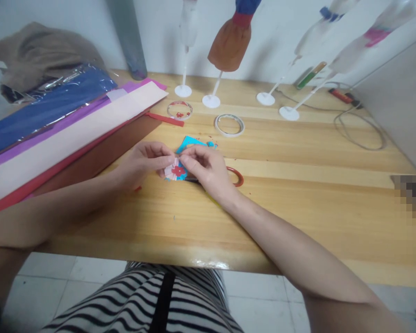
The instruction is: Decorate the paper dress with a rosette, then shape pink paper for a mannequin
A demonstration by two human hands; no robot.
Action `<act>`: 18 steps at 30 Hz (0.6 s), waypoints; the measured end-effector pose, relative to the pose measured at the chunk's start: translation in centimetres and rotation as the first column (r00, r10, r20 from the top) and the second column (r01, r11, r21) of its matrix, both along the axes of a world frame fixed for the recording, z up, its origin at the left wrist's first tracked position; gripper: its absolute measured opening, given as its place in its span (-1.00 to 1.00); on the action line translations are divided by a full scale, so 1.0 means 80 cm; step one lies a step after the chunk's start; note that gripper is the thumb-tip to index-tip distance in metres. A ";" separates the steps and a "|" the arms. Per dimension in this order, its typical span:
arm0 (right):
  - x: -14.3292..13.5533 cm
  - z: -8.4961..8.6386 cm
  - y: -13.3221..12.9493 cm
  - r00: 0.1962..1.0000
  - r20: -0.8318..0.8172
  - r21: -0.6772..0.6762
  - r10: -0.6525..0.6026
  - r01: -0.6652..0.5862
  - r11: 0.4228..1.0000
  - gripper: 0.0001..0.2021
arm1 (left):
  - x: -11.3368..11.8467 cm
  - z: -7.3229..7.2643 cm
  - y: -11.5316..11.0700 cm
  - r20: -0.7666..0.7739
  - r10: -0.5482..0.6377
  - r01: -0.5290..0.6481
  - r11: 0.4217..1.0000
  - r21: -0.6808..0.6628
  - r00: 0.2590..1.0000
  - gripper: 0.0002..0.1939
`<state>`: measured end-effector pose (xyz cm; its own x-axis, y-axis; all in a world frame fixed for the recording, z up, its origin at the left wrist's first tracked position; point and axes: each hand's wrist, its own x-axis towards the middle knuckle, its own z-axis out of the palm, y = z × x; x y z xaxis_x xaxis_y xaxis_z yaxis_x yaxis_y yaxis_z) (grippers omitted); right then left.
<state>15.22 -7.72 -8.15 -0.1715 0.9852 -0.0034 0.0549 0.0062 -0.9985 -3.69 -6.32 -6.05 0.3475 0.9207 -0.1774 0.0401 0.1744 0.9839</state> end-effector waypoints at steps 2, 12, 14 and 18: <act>0.000 -0.005 0.004 0.999 0.034 0.054 0.003 -0.005 0.999 -0.66 | 0.001 0.001 -0.001 0.011 -0.007 0.007 1.000 -0.008 1.000 -0.86; 0.002 -0.008 0.003 0.999 0.020 -0.002 -0.033 0.033 0.999 -0.70 | 0.002 0.001 -0.001 -0.015 0.027 -0.028 0.999 -0.033 1.000 -0.87; 0.002 -0.004 0.001 0.999 0.023 -0.017 -0.045 0.045 0.999 -0.70 | 0.002 -0.001 0.000 -0.021 0.027 -0.027 0.999 -0.043 0.999 -0.87; 0.003 -0.004 0.001 0.997 0.007 -0.039 -0.076 0.076 0.996 -0.71 | -0.001 -0.006 0.002 -0.018 -0.003 0.002 0.998 -0.060 1.000 -0.83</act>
<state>15.43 -7.66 -8.50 -0.0963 0.9944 -0.0426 0.0588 -0.0370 -0.9976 -3.78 -6.16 -6.54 0.3458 0.9075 -0.2384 0.0584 0.2328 0.9708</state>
